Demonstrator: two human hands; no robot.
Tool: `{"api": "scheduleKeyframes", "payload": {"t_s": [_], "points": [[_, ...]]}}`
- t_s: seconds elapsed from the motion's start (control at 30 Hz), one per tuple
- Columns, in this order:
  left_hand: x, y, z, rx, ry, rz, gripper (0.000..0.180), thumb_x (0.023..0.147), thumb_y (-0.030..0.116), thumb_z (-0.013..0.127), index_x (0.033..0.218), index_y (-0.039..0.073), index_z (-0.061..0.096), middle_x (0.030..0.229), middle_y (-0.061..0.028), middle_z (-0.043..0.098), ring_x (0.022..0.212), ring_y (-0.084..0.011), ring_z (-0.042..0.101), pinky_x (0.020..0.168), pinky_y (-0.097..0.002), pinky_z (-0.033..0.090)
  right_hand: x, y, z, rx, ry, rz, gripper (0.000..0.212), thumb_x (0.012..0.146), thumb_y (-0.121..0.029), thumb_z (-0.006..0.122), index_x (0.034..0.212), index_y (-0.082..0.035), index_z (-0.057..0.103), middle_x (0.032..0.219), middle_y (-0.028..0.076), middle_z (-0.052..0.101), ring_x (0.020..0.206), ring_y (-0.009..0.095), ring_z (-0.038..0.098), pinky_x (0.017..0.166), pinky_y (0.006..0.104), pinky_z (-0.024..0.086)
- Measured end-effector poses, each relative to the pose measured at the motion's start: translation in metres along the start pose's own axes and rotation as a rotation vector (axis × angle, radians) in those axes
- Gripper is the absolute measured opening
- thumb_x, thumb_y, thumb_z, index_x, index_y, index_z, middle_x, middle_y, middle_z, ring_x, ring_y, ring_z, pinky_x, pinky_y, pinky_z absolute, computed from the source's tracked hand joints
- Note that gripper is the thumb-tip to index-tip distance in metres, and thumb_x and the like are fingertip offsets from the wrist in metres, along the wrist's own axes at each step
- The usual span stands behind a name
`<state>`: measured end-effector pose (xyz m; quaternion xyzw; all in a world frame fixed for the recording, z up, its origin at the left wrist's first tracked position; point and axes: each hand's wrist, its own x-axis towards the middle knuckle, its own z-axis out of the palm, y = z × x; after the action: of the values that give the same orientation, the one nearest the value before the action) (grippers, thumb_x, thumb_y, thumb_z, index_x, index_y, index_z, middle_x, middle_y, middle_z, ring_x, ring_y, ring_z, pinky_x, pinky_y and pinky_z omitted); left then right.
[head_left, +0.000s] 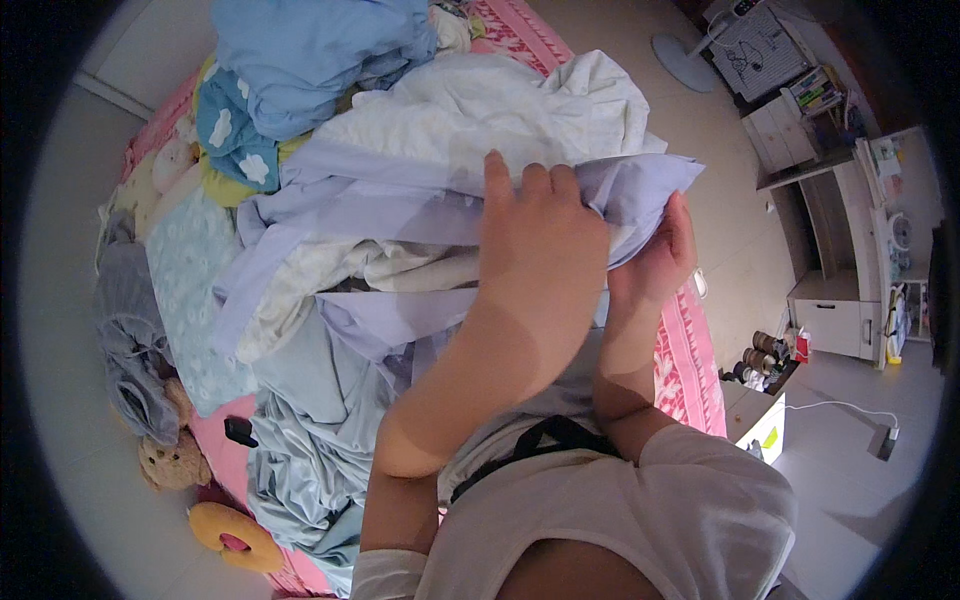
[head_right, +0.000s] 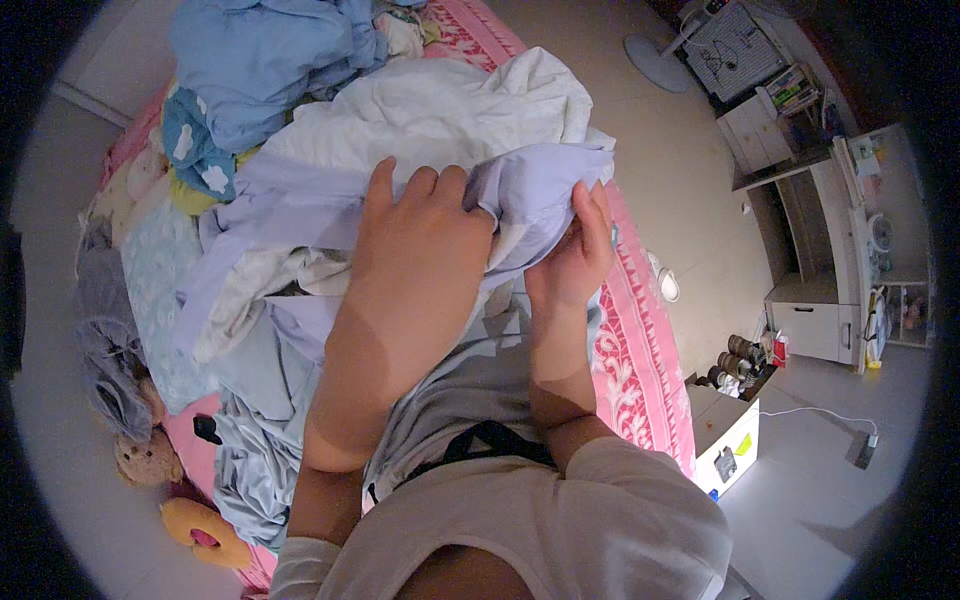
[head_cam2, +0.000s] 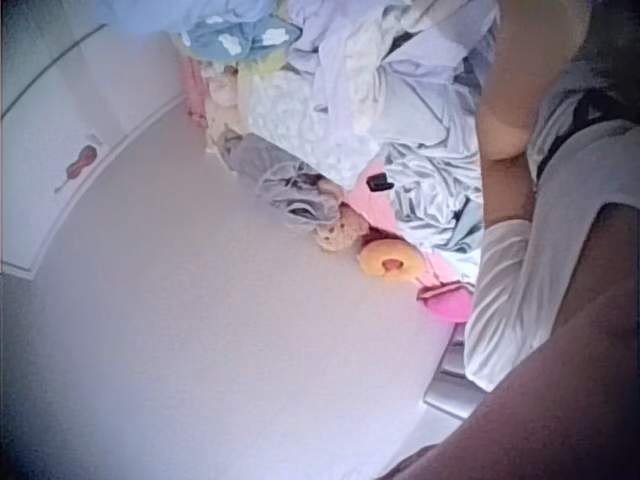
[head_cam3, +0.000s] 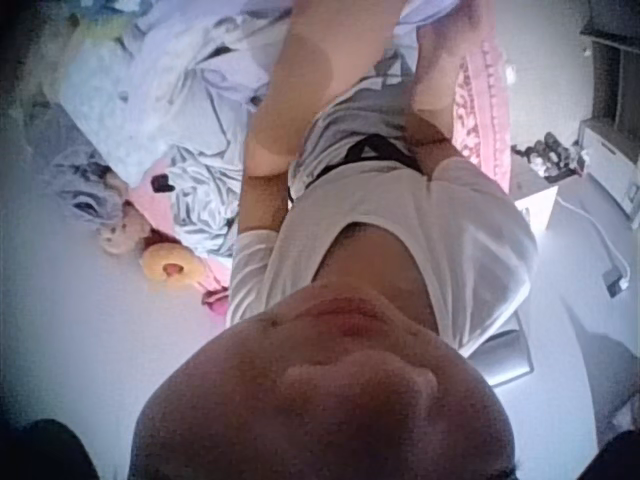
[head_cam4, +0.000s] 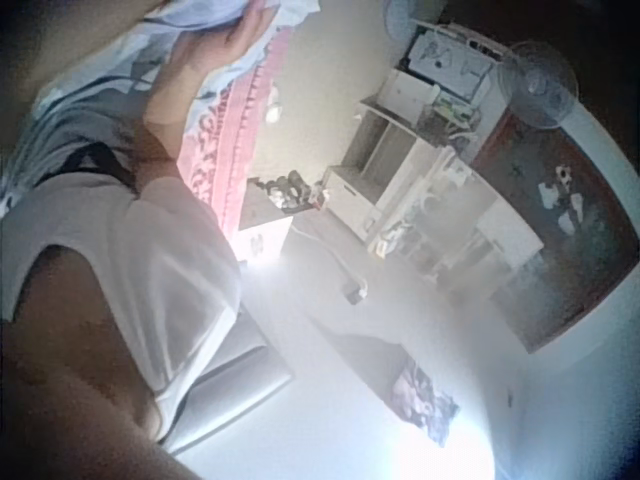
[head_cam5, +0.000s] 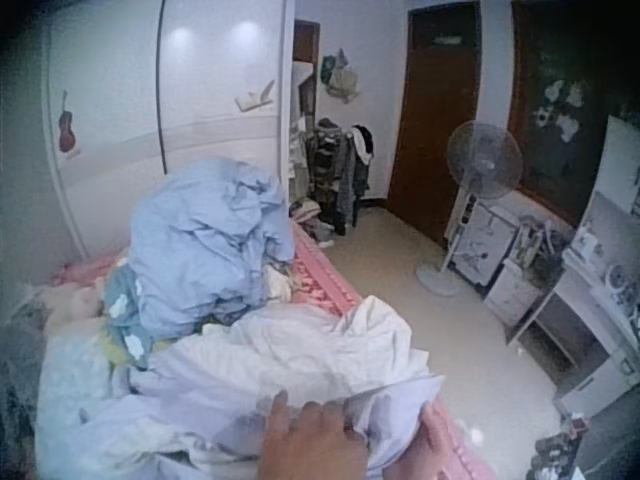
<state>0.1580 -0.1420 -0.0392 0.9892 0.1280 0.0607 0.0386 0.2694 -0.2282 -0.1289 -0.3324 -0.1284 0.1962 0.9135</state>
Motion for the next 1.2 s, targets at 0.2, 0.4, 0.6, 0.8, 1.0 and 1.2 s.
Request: {"api": "scheduleKeyframes", "payload": {"t_s": [0.2,0.4,0.6,0.8,1.0,1.2], "points": [[-0.003,0.020,-0.024,0.049,-0.163,-0.020,0.028,0.076,0.022,0.052,0.095,0.008,0.066,0.095,-0.0135,0.057,0.096,-0.0271,0.050,0.098,-0.0517,0.021,-0.007,0.000,0.007,0.112,0.012,0.075,0.036,0.087,-0.016,0.036,0.119,0.001,0.042,0.116,0.013,0.052,0.107,0.024,0.050,0.094,0.0368,0.037],[-0.007,0.019,-0.019,0.023,-0.048,-0.001,0.030,0.071,0.026,0.054,0.094,0.012,0.066,0.087,-0.0154,0.058,0.090,-0.0296,0.050,0.095,-0.0535,0.023,-0.007,-0.003,0.008,0.072,0.042,0.079,0.037,0.087,-0.016,0.034,0.119,0.000,0.042,0.117,0.013,0.051,0.108,0.024,0.049,0.094,0.0373,0.036],[-0.005,0.023,-0.011,-0.064,0.033,-0.064,0.031,0.065,0.029,0.057,0.082,0.004,0.066,0.084,-0.0155,0.058,0.086,-0.0280,0.051,0.093,-0.0537,0.025,-0.005,-0.002,0.006,0.100,0.057,0.093,0.036,0.087,-0.016,0.035,0.118,0.000,0.043,0.116,0.012,0.052,0.106,0.024,0.051,0.093,0.0371,0.038],[-0.007,0.027,-0.001,-0.016,0.154,-0.116,0.014,0.071,0.014,0.052,0.072,0.007,0.064,0.080,-0.0074,0.056,0.084,-0.0207,0.053,0.090,-0.0452,0.033,-0.005,-0.001,0.001,0.132,0.070,0.109,0.035,0.087,-0.016,0.035,0.115,0.000,0.045,0.113,0.012,0.054,0.104,0.023,0.052,0.092,0.0361,0.038],[-0.012,0.033,-0.007,-0.020,0.153,-0.129,0.014,0.071,0.015,0.052,0.073,0.007,0.063,0.080,-0.0075,0.055,0.085,-0.0212,0.053,0.091,-0.0477,0.032,-0.002,-0.008,0.009,0.273,0.227,0.166,0.034,0.087,-0.016,0.034,0.113,0.000,0.046,0.110,0.012,0.055,0.103,0.022,0.052,0.091,0.0347,0.038],[-0.006,0.013,0.014,-0.123,0.265,-0.094,0.017,0.076,0.021,0.053,0.079,0.007,0.064,0.082,-0.0082,0.056,0.088,-0.0239,0.053,0.090,-0.0553,0.029,0.005,0.002,-0.011,0.120,0.012,0.052,0.030,0.091,-0.019,0.036,0.112,0.000,0.047,0.109,0.011,0.055,0.102,0.020,0.052,0.090,0.0341,0.038]]}}
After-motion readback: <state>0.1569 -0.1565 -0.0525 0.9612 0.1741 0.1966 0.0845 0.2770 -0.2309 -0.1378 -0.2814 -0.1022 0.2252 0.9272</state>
